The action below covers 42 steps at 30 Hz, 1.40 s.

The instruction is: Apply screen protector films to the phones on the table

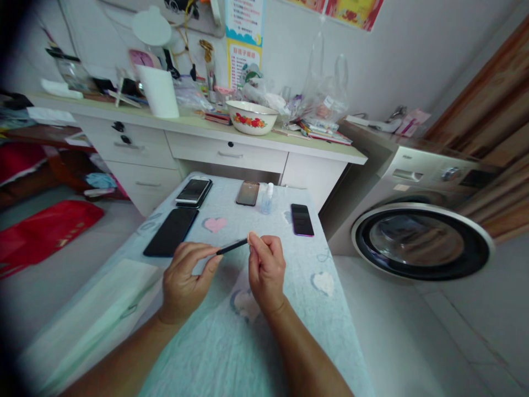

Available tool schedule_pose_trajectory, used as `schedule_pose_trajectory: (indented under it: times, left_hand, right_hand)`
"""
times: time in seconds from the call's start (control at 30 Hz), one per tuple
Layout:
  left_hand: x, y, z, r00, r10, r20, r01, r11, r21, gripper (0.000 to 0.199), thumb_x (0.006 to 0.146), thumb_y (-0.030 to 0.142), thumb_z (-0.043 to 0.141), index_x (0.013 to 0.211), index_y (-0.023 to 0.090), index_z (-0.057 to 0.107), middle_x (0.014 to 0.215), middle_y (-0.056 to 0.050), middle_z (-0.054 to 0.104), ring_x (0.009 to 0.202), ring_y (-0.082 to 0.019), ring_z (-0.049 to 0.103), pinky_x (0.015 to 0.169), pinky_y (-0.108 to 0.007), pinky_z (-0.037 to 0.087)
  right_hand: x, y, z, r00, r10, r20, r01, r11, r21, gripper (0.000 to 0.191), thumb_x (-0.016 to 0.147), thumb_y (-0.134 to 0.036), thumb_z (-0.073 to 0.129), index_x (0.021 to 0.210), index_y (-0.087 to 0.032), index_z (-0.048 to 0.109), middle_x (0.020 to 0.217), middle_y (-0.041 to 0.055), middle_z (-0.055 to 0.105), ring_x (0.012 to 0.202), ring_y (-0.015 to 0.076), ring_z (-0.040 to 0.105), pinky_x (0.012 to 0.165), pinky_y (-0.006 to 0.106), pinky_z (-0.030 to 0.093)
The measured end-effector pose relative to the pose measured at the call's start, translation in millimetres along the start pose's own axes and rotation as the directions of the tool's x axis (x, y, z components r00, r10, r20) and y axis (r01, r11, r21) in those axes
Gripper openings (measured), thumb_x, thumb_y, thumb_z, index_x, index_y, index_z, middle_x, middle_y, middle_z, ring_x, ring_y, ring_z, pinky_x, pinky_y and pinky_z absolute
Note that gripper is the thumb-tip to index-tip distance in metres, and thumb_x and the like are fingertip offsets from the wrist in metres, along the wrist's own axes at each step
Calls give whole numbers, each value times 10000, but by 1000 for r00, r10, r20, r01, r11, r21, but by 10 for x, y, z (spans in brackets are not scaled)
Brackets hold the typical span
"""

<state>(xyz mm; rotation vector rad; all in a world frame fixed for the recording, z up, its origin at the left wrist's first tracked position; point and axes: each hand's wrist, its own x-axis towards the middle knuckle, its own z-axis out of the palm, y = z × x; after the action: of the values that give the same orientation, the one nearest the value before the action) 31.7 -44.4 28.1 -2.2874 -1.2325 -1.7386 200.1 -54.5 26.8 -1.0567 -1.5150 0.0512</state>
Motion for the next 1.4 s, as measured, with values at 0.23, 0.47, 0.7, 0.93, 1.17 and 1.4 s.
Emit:
schedule_pose_trajectory:
  times: [0.23, 0.47, 0.7, 0.93, 1.17, 1.4]
  left_hand:
    - [-12, -7, -4, 1000, 8, 0, -8, 1000, -11, 136, 823, 133, 666, 946, 188, 646, 850, -23, 663, 821, -165, 606, 793, -322, 469]
    - [-8, 7, -4, 1000, 17, 15, -17, 1000, -14, 138, 829, 129, 663, 949, 190, 639, 856, -22, 658, 826, -161, 595, 791, -321, 465]
    - [-27, 11, 13, 999, 15, 30, -14, 1000, -25, 123, 835, 144, 652, 947, 194, 642, 861, -27, 664, 833, -172, 601, 783, -332, 476]
    - [-41, 7, 13, 999, 8, 31, -8, 1000, -25, 121, 838, 136, 645, 942, 199, 639, 861, -29, 661, 831, -171, 594, 780, -337, 475]
    - [-25, 1, 4, 1000, 11, 27, -10, 1000, -22, 124, 841, 152, 647, 956, 198, 648, 857, -26, 669, 828, -167, 606, 788, -331, 477]
    - [-5, 31, -10, 1000, 3, 16, -3, 1000, -14, 106, 848, 172, 643, 951, 201, 648, 843, -23, 673, 819, -164, 617, 774, -325, 483]
  right_hand:
    - [-27, 6, 2, 988, -147, 57, 153, 980, -131, 557, 898, -21, 496, 1366, -322, 532, 985, 42, 507, 806, 113, 570, 722, 244, 522]
    - [-66, 56, 2, 979, -185, 88, 199, 961, -192, 598, 899, -28, 485, 1415, -331, 481, 1019, 62, 519, 904, 147, 608, 786, 266, 547]
    - [-101, 16, 19, 958, -248, 146, 271, 948, -169, 629, 899, -30, 489, 1453, -322, 428, 1068, 84, 537, 969, 170, 621, 807, 298, 562]
    - [-121, -35, 58, 938, -294, 185, 322, 935, -148, 642, 914, -69, 493, 1488, -328, 368, 1055, 84, 570, 957, 177, 620, 787, 287, 566]
    - [-51, -5, -1, 960, -246, 131, 267, 947, -179, 571, 907, -48, 494, 1415, -309, 484, 1004, 70, 552, 857, 141, 608, 726, 255, 546]
    - [13, -18, -3, 1000, -22, -2, 22, 1000, -15, 425, 919, -91, 522, 1273, -305, 617, 912, 26, 519, 760, 118, 559, 684, 263, 518]
